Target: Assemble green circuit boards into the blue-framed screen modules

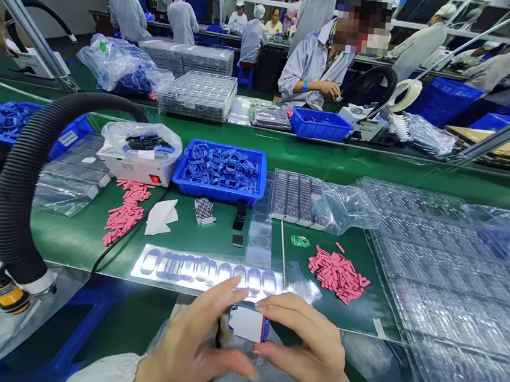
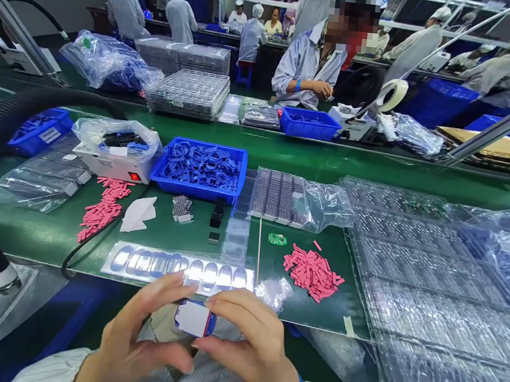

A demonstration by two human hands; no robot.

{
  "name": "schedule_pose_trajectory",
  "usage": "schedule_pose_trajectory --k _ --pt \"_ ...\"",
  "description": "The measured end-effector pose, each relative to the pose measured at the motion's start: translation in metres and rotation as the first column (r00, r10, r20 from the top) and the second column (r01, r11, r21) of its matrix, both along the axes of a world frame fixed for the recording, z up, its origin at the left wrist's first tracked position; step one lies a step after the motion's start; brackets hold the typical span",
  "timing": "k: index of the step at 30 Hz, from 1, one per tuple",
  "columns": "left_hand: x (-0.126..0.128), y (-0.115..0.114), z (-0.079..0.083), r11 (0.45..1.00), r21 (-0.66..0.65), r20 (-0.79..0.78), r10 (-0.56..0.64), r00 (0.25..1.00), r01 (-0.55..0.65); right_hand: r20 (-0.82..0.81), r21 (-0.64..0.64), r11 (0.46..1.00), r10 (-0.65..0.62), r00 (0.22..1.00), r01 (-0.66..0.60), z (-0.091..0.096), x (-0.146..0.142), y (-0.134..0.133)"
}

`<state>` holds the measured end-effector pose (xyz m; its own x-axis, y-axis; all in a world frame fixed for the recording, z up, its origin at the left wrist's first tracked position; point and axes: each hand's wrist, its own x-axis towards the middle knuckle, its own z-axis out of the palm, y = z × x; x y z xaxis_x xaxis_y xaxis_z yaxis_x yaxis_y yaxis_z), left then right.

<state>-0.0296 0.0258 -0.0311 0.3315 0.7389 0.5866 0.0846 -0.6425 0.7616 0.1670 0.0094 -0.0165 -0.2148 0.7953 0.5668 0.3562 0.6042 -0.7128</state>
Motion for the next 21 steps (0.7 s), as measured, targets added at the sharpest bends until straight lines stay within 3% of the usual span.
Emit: schedule_pose_trajectory --k 1,3,5,8,11,15,18,19,21 --pt "0.007 -0.002 -0.003 0.984 -0.175 0.123 0.004 0.992 0.018 -0.052 -0.008 1.0 -0.026 0.998 0.026 -0.002 0.0 0.0" --pt "0.023 -0.007 -0.007 0.87 -0.469 0.344 0.021 0.939 0.152 -0.164 -0.023 0.996 -0.087 0.983 0.085 -0.006 0.0 -0.001" --pt "0.04 -0.013 -0.011 0.736 -0.616 0.499 0.089 0.862 0.281 -0.25 -0.03 0.99 -0.142 0.958 0.139 -0.009 -0.001 -0.002" --pt "0.062 -0.022 -0.016 0.61 -0.74 0.545 0.299 0.783 0.282 -0.306 -0.046 0.98 -0.197 0.932 0.192 -0.012 -0.005 -0.003" --pt "0.073 -0.025 -0.02 0.533 -0.789 0.564 0.432 0.704 0.306 -0.325 -0.045 0.975 -0.221 0.919 0.218 -0.015 -0.011 -0.005" --pt "0.073 -0.019 -0.019 0.458 -0.784 0.616 0.485 0.621 0.42 -0.24 -0.012 0.972 -0.231 0.943 0.235 -0.019 -0.008 -0.003" --pt "0.065 -0.011 -0.016 0.393 -0.757 0.652 0.509 0.561 0.523 0.11 -0.066 0.927 -0.361 0.926 0.369 -0.023 0.021 0.018" --pt "0.061 -0.009 -0.016 0.377 -0.743 0.665 0.509 0.546 0.553 0.301 -0.096 0.891 -0.4 0.866 0.445 -0.024 0.036 0.029" --pt "0.053 -0.007 -0.016 0.362 -0.709 0.697 0.491 0.523 0.605 0.432 -0.129 0.851 -0.414 0.801 0.509 -0.028 0.068 0.057"
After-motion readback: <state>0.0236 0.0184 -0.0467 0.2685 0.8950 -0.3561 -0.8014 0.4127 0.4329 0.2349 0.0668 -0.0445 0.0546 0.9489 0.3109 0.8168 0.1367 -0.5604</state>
